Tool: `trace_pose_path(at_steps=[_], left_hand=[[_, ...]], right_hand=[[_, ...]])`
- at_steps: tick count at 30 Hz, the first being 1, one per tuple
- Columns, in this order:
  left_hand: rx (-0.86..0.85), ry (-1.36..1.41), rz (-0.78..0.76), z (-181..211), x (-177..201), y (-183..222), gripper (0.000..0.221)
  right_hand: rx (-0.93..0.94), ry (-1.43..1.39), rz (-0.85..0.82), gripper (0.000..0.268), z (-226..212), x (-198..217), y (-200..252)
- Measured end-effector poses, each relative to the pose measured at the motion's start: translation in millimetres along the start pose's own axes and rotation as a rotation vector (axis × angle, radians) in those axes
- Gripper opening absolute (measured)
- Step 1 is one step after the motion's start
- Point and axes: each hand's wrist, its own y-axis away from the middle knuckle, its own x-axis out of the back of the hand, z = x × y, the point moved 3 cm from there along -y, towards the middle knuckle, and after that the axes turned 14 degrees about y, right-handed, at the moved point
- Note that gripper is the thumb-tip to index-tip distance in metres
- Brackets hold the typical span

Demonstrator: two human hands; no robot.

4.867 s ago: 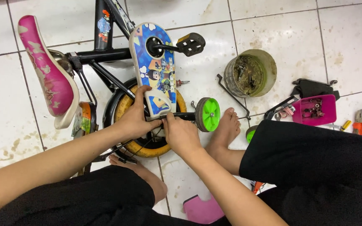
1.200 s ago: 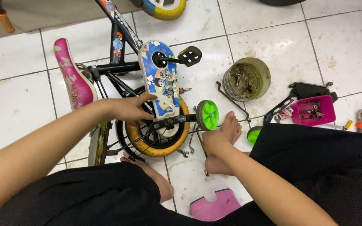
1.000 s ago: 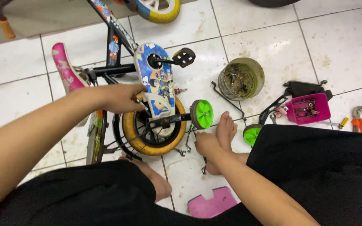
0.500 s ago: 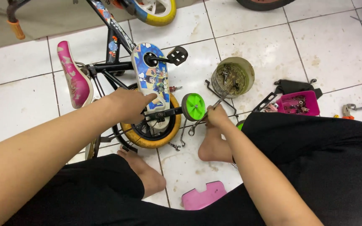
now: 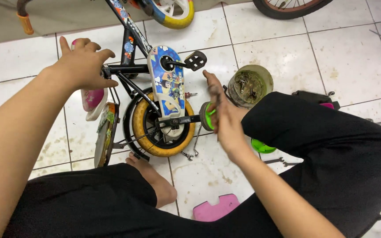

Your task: Adjusting and securing training wheels on a child's bicycle using a wrench and screwdriver.

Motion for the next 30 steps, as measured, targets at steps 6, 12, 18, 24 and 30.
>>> trace_pose_path(at_steps=[6,12,18,24,30], left_hand=[[-0.176,0.26,0.103,74.3,3.5,9.1,0.034],[-0.269,0.36,-0.246,139.1,-74.2,3.5,0.029],[-0.028,0.633,-0.527,127.1,-115.4,7.1,0.044],[0.307,1.05,-0.819,131.5,-114.4,25.5,0.057],[0.333,1.053,-0.784,135.0,-108.7,22.6,0.056]], right_hand=[[-0.118,-0.067,-0.17,0.039,70.5,-71.2,23.7],[-0.218,0.442,-0.203,0.042,148.2,-84.7,-1.6],[-0.152,0.429,-0.203,0.038,129.4,-82.6,-7.7],[0.018,0.506,-0.202,0.03,112.6,-75.0,-13.6],[-0.158,0.411,-0.346,0.038,100.6,-93.6,-7.2]])
